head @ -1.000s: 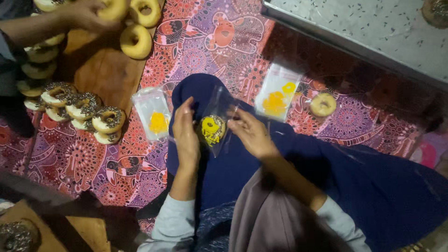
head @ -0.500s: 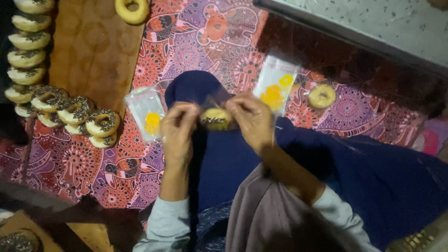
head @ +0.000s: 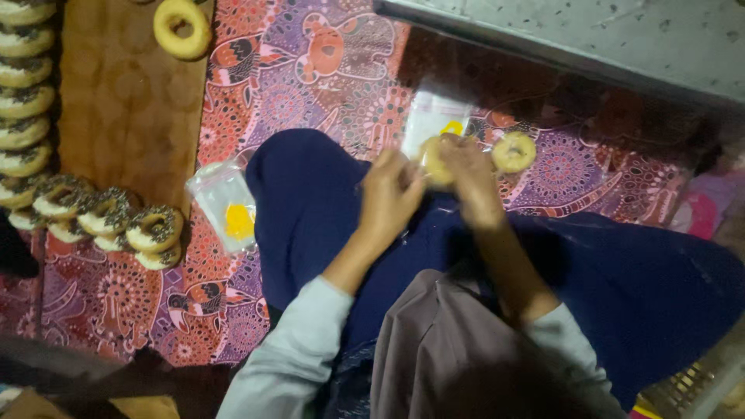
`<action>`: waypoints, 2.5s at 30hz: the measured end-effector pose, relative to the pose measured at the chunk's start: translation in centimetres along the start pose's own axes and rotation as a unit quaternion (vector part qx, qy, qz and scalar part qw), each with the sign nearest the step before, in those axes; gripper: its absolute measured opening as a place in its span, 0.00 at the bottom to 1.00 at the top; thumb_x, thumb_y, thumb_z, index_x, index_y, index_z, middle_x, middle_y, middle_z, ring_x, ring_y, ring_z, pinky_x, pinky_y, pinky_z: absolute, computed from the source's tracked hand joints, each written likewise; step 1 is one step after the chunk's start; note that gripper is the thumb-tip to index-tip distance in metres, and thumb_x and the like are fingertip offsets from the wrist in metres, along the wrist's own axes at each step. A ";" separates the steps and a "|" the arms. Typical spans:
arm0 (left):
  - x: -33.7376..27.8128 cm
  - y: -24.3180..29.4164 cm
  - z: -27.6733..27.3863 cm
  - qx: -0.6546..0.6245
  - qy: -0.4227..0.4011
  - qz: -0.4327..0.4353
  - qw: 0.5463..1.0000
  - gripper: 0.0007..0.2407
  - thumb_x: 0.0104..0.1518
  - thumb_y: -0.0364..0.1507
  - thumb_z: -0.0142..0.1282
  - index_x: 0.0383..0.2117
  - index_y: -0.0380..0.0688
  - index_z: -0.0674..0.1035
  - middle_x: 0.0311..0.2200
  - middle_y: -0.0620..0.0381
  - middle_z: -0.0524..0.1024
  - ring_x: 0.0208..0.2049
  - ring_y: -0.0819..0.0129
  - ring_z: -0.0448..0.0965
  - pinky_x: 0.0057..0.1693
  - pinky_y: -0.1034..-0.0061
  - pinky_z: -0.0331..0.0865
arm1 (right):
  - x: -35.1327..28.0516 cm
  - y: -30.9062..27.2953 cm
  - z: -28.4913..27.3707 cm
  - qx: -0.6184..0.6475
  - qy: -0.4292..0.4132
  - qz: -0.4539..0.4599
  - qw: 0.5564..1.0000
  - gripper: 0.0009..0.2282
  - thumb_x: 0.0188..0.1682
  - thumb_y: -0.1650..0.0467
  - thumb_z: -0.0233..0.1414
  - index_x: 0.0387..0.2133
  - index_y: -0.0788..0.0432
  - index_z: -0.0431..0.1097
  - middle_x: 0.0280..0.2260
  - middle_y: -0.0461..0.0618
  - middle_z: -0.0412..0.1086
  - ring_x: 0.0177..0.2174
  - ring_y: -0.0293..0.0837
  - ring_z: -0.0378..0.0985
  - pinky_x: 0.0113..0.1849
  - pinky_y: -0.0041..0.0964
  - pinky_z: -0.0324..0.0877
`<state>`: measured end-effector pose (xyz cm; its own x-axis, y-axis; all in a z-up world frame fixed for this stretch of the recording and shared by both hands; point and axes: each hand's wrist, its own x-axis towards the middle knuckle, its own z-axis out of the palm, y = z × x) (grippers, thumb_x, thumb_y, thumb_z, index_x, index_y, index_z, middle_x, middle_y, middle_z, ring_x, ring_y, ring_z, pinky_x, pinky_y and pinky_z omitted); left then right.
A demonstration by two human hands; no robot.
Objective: The person sits on the floor and packages doughnuts into small plastic bags. They pick up doughnuts from a tray, place them into bags, and set the sealed bags into a plastic crate.
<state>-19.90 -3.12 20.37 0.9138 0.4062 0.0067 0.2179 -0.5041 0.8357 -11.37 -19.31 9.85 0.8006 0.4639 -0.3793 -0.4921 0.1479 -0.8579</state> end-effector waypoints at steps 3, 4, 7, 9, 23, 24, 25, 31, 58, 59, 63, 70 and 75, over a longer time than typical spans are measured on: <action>6.4 -2.6 7.2 0.014 0.046 0.106 0.993 0.07 0.56 0.21 0.57 0.37 0.33 0.73 0.36 0.38 0.71 0.38 0.40 0.74 0.45 0.56 0.68 | 1.6 -1.2 -5.9 -0.217 0.197 -0.042 0.955 0.12 0.61 0.68 0.50 0.44 0.68 0.72 0.36 0.51 0.72 0.34 0.42 0.70 0.37 0.35 0.68; 8.4 -4.1 9.0 0.053 0.079 0.151 0.984 0.10 0.54 0.21 0.57 0.40 0.32 0.72 0.38 0.37 0.71 0.40 0.36 0.73 0.47 0.55 0.68 | 1.5 -1.6 -7.4 -0.235 0.241 -0.043 0.941 0.13 0.63 0.66 0.49 0.43 0.69 0.71 0.36 0.53 0.72 0.35 0.44 0.71 0.38 0.37 0.68; 12.2 -8.6 13.1 0.158 0.064 0.099 0.980 0.13 0.50 0.20 0.55 0.42 0.33 0.74 0.43 0.35 0.74 0.40 0.37 0.77 0.42 0.56 0.71 | 0.6 -2.3 -10.0 -0.452 0.288 -0.146 0.832 0.15 0.58 0.67 0.55 0.48 0.71 0.69 0.42 0.63 0.70 0.43 0.55 0.71 0.46 0.47 0.67; 12.8 -10.5 14.6 0.214 -0.007 0.034 0.976 0.08 0.53 0.21 0.55 0.39 0.36 0.75 0.43 0.38 0.75 0.39 0.40 0.79 0.43 0.55 0.72 | 0.0 -2.9 -10.1 -0.555 0.283 -0.222 0.750 0.19 0.55 0.68 0.58 0.52 0.73 0.67 0.49 0.70 0.68 0.49 0.62 0.68 0.51 0.53 0.64; 9.2 2.9 5.6 -0.051 0.097 0.098 0.989 0.20 0.48 0.27 0.65 0.48 0.33 0.74 0.46 0.45 0.75 0.41 0.51 0.82 0.44 0.66 0.77 | 3.5 -14.2 -0.2 -0.380 0.042 -0.143 0.913 0.08 0.53 0.72 0.56 0.40 0.64 0.77 0.33 0.52 0.79 0.32 0.37 0.81 0.35 0.32 0.74; 9.4 3.2 4.9 -0.137 0.053 0.023 0.989 0.20 0.50 0.26 0.64 0.49 0.35 0.73 0.47 0.47 0.75 0.39 0.58 0.82 0.42 0.71 0.78 | 2.8 -14.7 0.0 -0.363 0.029 -0.158 0.918 0.07 0.53 0.72 0.56 0.40 0.65 0.77 0.34 0.53 0.79 0.32 0.37 0.80 0.35 0.32 0.74; 9.5 3.4 4.3 -0.220 0.008 -0.054 0.974 0.19 0.52 0.25 0.62 0.51 0.37 0.72 0.47 0.50 0.76 0.37 0.65 0.83 0.39 0.76 0.79 | 1.9 -15.2 0.2 -0.347 0.015 -0.173 0.922 0.07 0.53 0.72 0.56 0.40 0.65 0.77 0.35 0.53 0.78 0.33 0.37 0.80 0.35 0.32 0.74; 8.9 5.4 3.9 -0.179 0.101 -0.014 0.979 0.10 0.58 0.22 0.56 0.45 0.37 0.79 0.35 0.52 0.83 0.38 0.66 0.85 0.45 0.75 0.79 | -3.1 -20.5 4.1 -0.451 0.117 -0.312 0.828 0.11 0.47 0.75 0.58 0.42 0.71 0.76 0.43 0.63 0.76 0.42 0.56 0.79 0.46 0.45 0.72; 11.1 6.0 2.8 -0.833 0.077 -0.237 0.494 0.15 0.64 0.42 0.53 0.42 0.41 0.77 0.37 0.47 0.78 0.42 0.54 0.79 0.62 0.46 0.71 | 9.5 -27.1 -16.7 -0.524 0.370 -0.350 0.683 0.34 0.48 0.65 0.66 0.65 0.68 0.59 0.64 0.63 0.61 0.65 0.57 0.65 0.64 0.49 0.58; 11.5 5.6 2.8 -0.850 0.067 -0.220 0.474 0.16 0.65 0.42 0.52 0.44 0.41 0.78 0.37 0.46 0.78 0.42 0.54 0.79 0.62 0.48 0.71 | 8.1 -27.9 -14.1 -0.483 0.348 -0.350 0.724 0.32 0.47 0.67 0.65 0.62 0.68 0.61 0.61 0.61 0.63 0.62 0.55 0.67 0.62 0.47 0.61; 12.6 3.6 2.8 -0.893 0.082 -0.189 0.400 0.19 0.68 0.43 0.48 0.44 0.36 0.78 0.42 0.45 0.78 0.44 0.53 0.78 0.64 0.50 0.70 | -4.2 -27.4 -2.1 -0.064 0.111 -0.196 0.972 0.24 0.41 0.74 0.61 0.53 0.66 0.68 0.49 0.52 0.72 0.50 0.47 0.77 0.53 0.40 0.73; 9.2 7.1 5.8 -0.851 0.017 0.015 0.524 0.24 0.75 0.46 0.41 0.70 0.45 0.64 0.56 0.39 0.72 0.54 0.51 0.75 0.66 0.47 0.65 | -4.6 -21.2 8.8 -0.523 0.157 -0.391 0.740 0.27 0.30 0.71 0.71 0.46 0.66 0.76 0.56 0.67 0.64 0.50 0.66 0.72 0.52 0.50 0.68; 4.3 10.4 3.1 -0.572 0.046 0.032 0.818 0.31 0.70 0.47 0.42 0.74 0.50 0.46 0.73 0.47 0.48 0.74 0.52 0.51 0.75 0.55 0.50 | -2.9 -21.9 9.5 -0.447 0.127 -0.299 0.833 0.29 0.43 0.69 0.67 0.59 0.64 0.67 0.57 0.60 0.69 0.55 0.56 0.75 0.57 0.44 0.69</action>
<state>-12.68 -8.96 27.41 0.8695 0.4893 0.0680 -0.3417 0.4962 0.7982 -6.14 -15.65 33.07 0.9135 0.3245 0.2454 0.3819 -0.4763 -0.7920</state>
